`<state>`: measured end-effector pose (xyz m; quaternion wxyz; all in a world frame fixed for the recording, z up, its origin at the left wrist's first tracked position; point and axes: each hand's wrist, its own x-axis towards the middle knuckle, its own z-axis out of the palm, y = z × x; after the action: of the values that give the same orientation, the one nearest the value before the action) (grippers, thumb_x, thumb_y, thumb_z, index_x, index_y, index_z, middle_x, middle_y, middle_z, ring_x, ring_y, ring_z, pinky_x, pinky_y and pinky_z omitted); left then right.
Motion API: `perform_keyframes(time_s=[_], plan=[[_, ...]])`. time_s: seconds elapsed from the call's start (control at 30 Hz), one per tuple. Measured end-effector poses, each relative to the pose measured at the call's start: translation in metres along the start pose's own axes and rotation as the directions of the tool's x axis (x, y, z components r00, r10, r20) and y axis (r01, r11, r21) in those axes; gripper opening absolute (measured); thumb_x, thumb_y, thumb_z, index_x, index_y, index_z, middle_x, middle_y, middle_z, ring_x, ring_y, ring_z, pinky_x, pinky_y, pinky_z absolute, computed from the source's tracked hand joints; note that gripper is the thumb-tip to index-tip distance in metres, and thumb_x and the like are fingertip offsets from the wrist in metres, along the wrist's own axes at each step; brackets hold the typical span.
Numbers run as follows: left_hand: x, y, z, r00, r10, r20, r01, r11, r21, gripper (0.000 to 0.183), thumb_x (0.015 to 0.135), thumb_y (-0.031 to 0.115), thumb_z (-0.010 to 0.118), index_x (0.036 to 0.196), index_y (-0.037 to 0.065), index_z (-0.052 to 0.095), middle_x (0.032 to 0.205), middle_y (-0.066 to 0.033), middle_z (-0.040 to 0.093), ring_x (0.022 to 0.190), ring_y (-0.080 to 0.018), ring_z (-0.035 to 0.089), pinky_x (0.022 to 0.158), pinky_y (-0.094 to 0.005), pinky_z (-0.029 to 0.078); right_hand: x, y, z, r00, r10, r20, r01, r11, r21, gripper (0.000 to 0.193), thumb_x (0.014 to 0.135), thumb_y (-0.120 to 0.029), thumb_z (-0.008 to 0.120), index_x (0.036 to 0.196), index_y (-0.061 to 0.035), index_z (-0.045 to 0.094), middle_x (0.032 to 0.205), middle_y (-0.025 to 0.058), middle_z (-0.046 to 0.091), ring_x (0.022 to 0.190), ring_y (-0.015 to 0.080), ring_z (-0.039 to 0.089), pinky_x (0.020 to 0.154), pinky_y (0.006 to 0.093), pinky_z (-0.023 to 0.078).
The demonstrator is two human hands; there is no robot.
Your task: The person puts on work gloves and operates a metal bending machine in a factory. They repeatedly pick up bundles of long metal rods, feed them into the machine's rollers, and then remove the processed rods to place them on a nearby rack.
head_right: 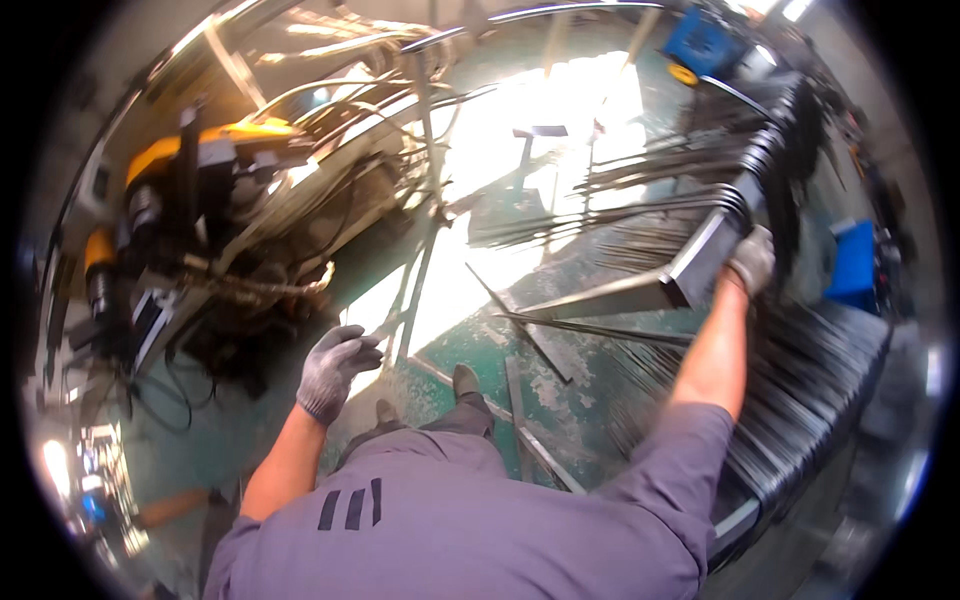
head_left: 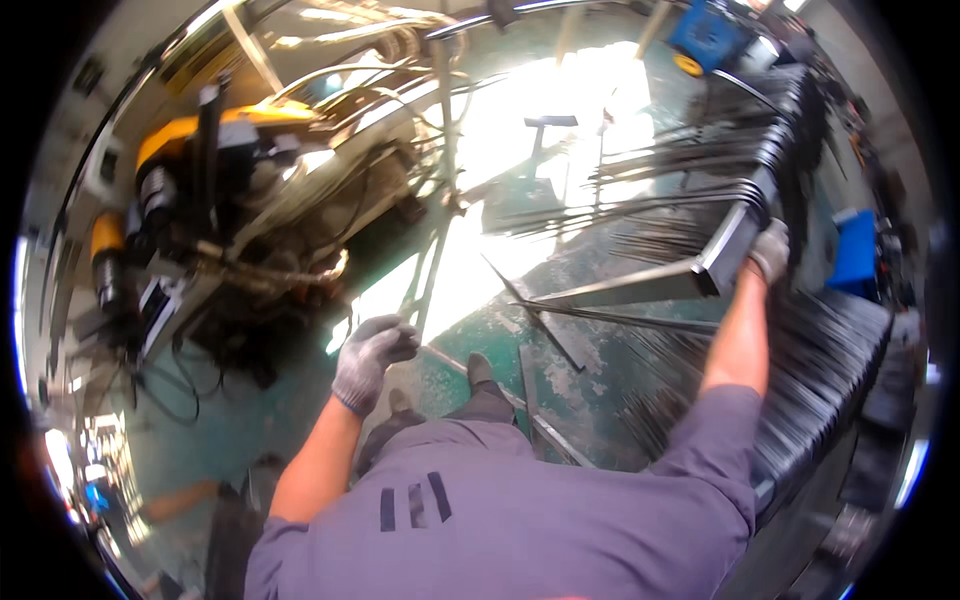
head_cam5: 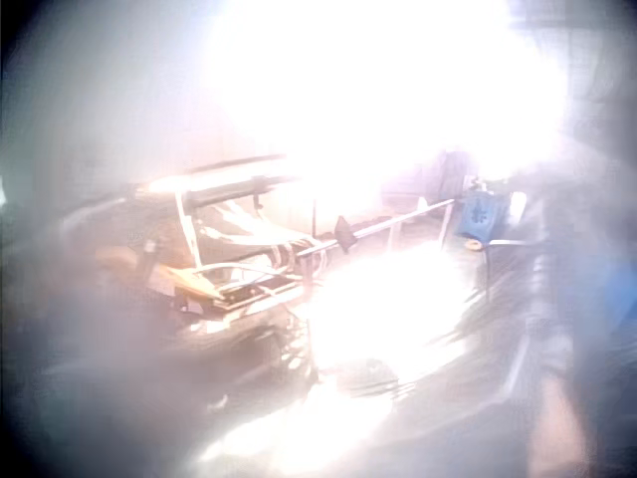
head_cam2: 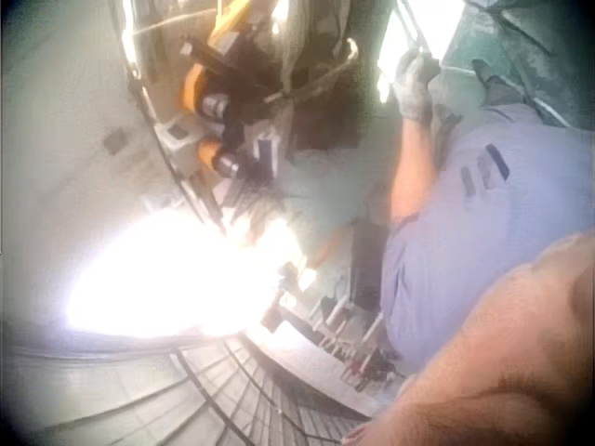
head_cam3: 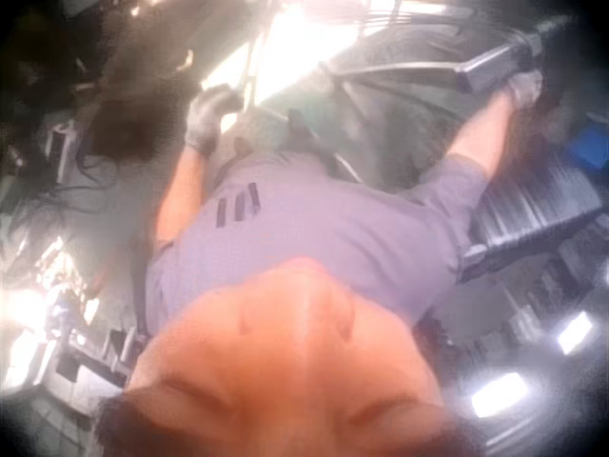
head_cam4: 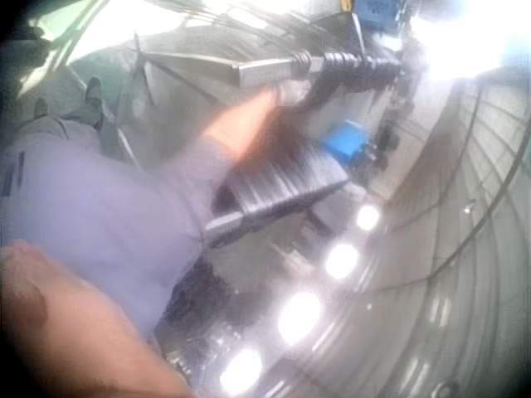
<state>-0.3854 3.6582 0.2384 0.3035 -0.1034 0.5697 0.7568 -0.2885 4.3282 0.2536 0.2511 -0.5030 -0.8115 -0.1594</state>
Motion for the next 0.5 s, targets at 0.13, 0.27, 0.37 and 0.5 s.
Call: perform_keyframes(time_s=[0.13,0.27,0.37,0.5], plan=[[-0.009,-0.029,-0.018,0.994,-0.047,-0.097,0.053,0.997,0.054,0.028,0.091,0.01,0.059,0.117,-0.002,0.058,0.101,-0.0147,0.069,0.087,-0.0228,0.068,0.081,-0.0335,0.056,0.096,0.061,0.029,0.947,0.101,0.304,-0.128,0.989,0.068,0.045,0.1,-0.039,0.032,0.128,-0.0149,0.057,0.13,0.0237,0.059,0.124,0.0387,0.056,0.102,0.0494,0.045],[-0.047,-0.07,-0.048,0.897,-0.165,-0.411,0.179,0.984,-0.004,0.028,0.089,0.012,0.062,0.113,-0.002,0.06,0.096,-0.0114,0.069,0.081,-0.0183,0.067,0.072,-0.0307,0.056,0.101,-0.003,0.007,0.986,0.12,0.113,-0.144,0.959,0.245,0.046,0.097,-0.039,0.042,0.132,-0.0132,0.057,0.134,0.0196,0.057,0.122,0.032,0.057,0.104,0.0419,0.044],[-0.074,-0.126,-0.087,0.831,-0.141,-0.538,0.099,0.989,-0.106,0.027,0.088,0.012,0.061,0.112,-0.002,0.059,0.096,-0.0099,0.068,0.077,-0.0168,0.066,0.068,-0.0305,0.055,0.061,-0.083,-0.054,0.966,-0.062,-0.252,0.181,0.857,0.483,0.045,0.096,-0.035,0.048,0.131,-0.0086,0.057,0.129,0.0187,0.06,0.117,0.0315,0.06,0.101,0.0401,0.046],[-0.127,-0.163,-0.115,0.71,-0.183,-0.68,-0.043,0.953,-0.301,0.024,0.085,0.01,0.061,0.107,0.0,0.06,0.086,-0.0081,0.065,0.068,-0.0152,0.063,0.059,-0.0296,0.051,-0.04,-0.187,-0.11,0.942,-0.201,-0.271,0.337,0.575,0.746,0.045,0.094,-0.031,0.056,0.129,-0.0026,0.057,0.122,0.0174,0.064,0.111,0.0308,0.063,0.097,0.0378,0.049]])
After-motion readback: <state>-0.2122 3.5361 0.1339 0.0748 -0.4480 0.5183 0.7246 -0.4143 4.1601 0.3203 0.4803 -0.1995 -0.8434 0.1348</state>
